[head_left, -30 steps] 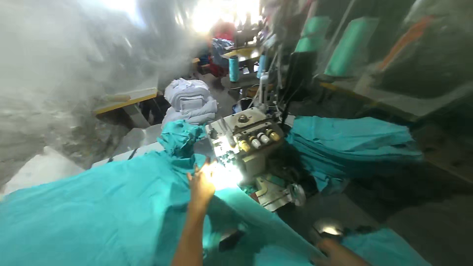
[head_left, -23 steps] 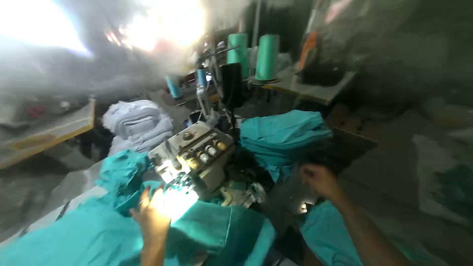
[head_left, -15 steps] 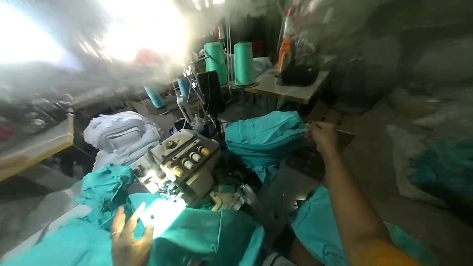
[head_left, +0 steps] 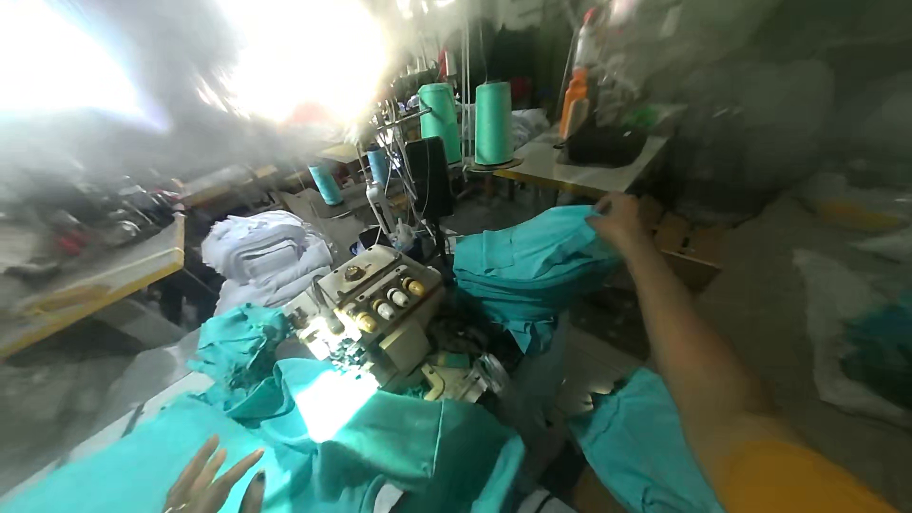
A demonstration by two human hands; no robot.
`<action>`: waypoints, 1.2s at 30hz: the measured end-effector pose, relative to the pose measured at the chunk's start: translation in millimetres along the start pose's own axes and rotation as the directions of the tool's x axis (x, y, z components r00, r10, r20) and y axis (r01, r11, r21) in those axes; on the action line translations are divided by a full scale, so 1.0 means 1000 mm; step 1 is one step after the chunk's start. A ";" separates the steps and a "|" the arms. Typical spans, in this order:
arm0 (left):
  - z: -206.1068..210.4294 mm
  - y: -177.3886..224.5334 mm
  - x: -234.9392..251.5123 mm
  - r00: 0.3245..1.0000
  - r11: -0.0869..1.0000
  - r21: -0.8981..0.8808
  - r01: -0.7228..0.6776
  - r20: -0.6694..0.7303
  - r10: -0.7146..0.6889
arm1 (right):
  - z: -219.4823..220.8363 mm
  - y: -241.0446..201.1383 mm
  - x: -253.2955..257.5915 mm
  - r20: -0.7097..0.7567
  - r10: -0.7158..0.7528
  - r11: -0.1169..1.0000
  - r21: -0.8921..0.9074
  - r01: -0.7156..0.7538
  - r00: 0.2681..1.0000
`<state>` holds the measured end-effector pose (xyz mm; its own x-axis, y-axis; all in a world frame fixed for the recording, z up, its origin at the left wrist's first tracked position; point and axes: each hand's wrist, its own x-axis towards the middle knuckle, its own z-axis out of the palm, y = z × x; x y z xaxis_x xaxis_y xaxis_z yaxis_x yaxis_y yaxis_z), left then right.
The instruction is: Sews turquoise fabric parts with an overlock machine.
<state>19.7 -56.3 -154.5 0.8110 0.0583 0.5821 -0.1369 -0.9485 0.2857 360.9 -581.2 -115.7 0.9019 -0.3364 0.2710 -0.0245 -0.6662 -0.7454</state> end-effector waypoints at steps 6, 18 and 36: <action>-0.002 0.002 -0.002 0.999 1.000 -0.007 -0.031 0.014 0.031 | -0.006 0.000 0.007 0.066 0.192 0.919 -0.361 -0.155 0.979; 0.005 0.056 0.020 0.987 0.970 -0.188 -0.152 0.023 0.159 | 0.046 -0.078 -0.043 0.324 0.019 0.939 -0.330 0.094 0.946; 0.120 0.181 0.077 0.782 -0.624 -0.552 0.553 0.603 0.160 | -0.027 -0.135 -0.224 0.506 -0.812 0.583 0.738 0.341 0.293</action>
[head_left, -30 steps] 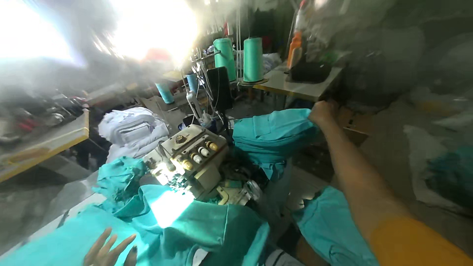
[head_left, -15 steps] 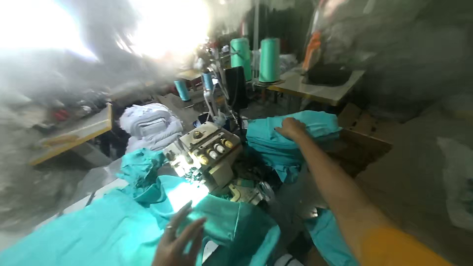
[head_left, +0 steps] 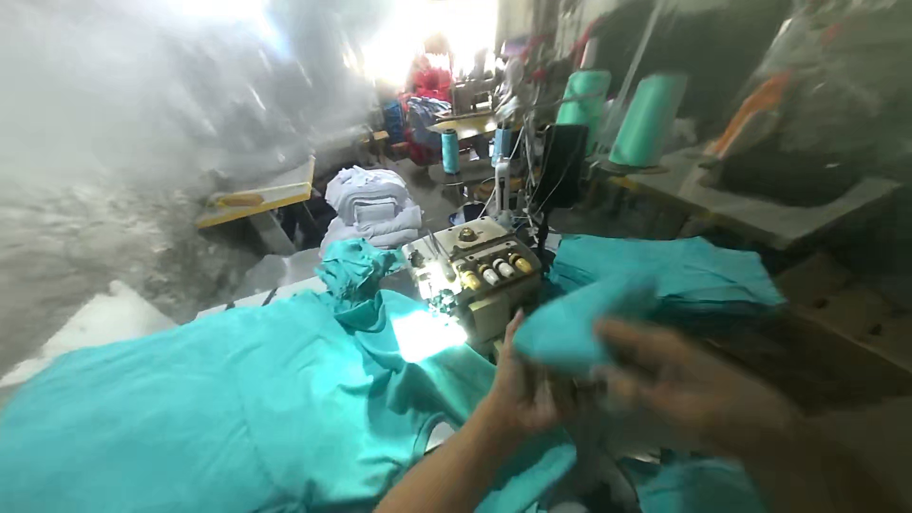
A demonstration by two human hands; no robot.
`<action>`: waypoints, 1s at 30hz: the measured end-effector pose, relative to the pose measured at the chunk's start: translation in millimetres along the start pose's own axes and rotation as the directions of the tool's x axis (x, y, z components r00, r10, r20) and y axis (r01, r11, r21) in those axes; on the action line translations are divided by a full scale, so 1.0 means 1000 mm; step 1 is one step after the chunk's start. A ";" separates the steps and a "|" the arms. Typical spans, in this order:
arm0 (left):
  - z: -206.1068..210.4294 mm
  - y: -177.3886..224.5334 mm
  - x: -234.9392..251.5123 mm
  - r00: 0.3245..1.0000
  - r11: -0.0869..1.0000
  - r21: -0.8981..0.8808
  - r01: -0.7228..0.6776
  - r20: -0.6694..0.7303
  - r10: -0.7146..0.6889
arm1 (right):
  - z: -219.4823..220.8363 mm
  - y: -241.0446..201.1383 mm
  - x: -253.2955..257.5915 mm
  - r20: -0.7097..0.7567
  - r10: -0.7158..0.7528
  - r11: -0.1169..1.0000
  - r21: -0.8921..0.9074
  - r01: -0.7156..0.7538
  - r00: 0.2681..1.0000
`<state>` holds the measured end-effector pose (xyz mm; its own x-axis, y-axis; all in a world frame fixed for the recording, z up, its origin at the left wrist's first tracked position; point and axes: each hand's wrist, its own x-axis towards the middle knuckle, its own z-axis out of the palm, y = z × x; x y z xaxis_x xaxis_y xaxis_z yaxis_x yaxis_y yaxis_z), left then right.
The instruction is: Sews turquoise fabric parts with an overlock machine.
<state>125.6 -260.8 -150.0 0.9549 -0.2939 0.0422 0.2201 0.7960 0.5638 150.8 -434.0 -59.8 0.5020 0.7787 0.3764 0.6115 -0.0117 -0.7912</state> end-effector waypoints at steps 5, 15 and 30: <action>0.001 0.042 -0.015 0.986 0.934 0.339 0.117 -0.154 -0.067 | 0.092 0.027 -0.040 0.406 -0.248 0.968 0.135 0.211 0.879; -0.072 0.125 -0.099 0.706 0.263 0.878 0.399 -0.478 0.523 | 0.215 0.129 -0.029 0.322 -0.307 0.932 0.291 0.215 0.896; -0.145 0.032 -0.176 0.615 -0.290 0.949 -0.119 0.300 0.729 | 0.207 0.158 0.016 0.091 -0.564 0.725 -0.420 0.546 0.820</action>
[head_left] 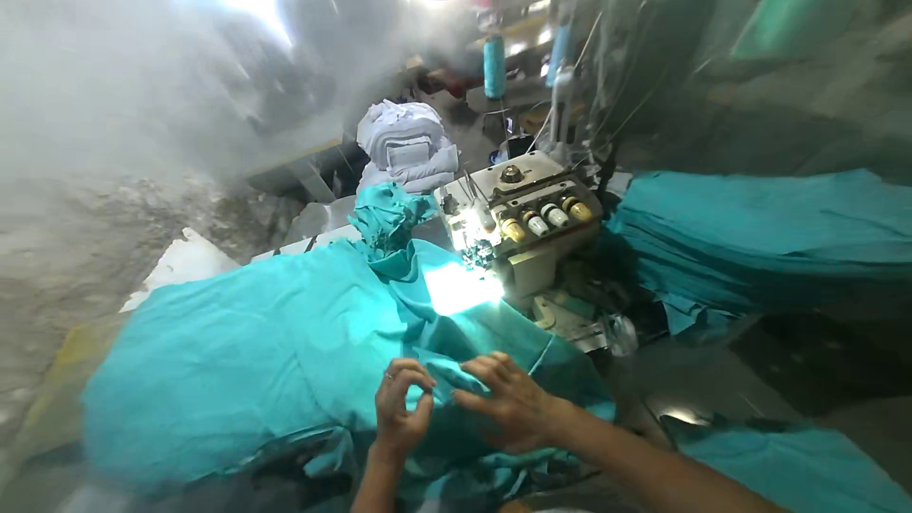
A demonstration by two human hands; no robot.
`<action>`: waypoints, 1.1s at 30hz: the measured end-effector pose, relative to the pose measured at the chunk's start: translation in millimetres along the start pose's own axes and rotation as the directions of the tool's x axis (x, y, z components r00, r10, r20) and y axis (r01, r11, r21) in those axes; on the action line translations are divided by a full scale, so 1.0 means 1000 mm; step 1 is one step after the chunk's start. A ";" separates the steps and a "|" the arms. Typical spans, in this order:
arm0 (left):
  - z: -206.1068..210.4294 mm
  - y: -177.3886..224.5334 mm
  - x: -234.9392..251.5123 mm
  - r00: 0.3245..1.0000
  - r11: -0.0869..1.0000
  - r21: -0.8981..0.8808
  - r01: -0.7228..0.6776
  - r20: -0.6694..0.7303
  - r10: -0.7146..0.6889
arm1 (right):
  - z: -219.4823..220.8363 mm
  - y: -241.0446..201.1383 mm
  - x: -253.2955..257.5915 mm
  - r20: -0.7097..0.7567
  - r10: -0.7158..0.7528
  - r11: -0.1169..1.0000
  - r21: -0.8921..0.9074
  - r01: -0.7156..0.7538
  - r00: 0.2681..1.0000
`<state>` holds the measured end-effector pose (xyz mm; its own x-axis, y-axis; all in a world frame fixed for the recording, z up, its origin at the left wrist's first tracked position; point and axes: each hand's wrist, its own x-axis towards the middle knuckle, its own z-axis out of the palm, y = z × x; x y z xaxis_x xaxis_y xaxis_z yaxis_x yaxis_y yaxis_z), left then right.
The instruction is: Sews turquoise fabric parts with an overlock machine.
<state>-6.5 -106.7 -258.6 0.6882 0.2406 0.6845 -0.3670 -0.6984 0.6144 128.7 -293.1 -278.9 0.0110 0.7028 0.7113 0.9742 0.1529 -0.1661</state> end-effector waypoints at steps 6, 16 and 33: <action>0.029 -0.004 -0.036 0.995 0.942 0.334 0.036 0.072 -0.064 | 0.016 0.005 0.025 -0.065 0.248 0.949 0.214 -0.230 0.967; 0.032 -0.004 -0.029 0.971 0.938 0.291 0.188 0.091 -0.223 | -0.009 0.007 0.037 0.003 0.582 0.759 0.356 -0.545 0.813; 0.008 0.039 0.130 0.975 0.937 0.294 -0.190 0.168 0.145 | -0.066 0.002 0.060 -0.099 0.561 0.764 0.444 -0.468 0.822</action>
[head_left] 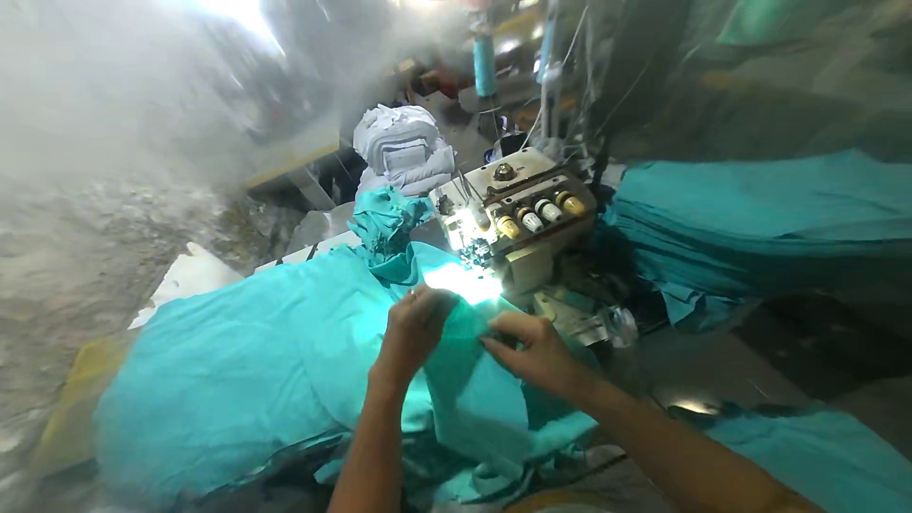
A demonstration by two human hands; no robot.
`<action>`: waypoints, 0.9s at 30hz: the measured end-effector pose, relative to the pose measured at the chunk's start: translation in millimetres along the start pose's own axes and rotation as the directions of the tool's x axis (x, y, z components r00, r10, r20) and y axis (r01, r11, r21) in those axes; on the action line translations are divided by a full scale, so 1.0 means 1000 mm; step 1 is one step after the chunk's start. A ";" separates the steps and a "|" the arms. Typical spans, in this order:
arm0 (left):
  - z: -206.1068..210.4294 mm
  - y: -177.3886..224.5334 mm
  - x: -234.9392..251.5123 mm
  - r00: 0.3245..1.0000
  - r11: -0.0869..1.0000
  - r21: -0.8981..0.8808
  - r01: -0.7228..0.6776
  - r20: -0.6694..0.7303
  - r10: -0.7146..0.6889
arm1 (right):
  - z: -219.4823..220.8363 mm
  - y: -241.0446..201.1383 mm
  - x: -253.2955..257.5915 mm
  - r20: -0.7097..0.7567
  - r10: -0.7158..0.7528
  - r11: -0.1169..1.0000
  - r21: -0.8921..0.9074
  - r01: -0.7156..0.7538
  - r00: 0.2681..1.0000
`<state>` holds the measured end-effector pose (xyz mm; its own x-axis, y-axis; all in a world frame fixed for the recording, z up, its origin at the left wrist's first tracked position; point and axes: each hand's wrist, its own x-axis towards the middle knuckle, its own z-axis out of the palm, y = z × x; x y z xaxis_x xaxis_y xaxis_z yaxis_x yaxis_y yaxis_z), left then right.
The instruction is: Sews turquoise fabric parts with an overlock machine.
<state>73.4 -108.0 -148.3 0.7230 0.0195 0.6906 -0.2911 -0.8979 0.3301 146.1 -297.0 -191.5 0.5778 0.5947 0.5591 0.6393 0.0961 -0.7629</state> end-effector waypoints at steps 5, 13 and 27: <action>0.036 -0.044 0.030 0.933 0.943 -0.040 0.330 0.165 -0.320 | 0.010 0.024 0.022 -0.110 0.375 0.921 -0.064 -0.383 0.920; 0.024 -0.040 0.021 0.859 0.908 -0.096 0.407 0.380 -0.345 | 0.010 0.039 -0.007 0.039 0.401 0.915 0.035 -0.402 0.915; 0.035 -0.041 0.010 0.959 0.990 0.141 -0.023 0.282 -0.018 | 0.021 0.047 -0.020 -0.062 0.305 0.952 0.008 -0.305 0.950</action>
<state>114.5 -85.8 -177.2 0.8752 -0.0894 0.4755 -0.2165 -0.9512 0.2197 153.8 -287.2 -245.0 0.7754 0.5453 0.3186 0.4283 -0.0833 -0.8998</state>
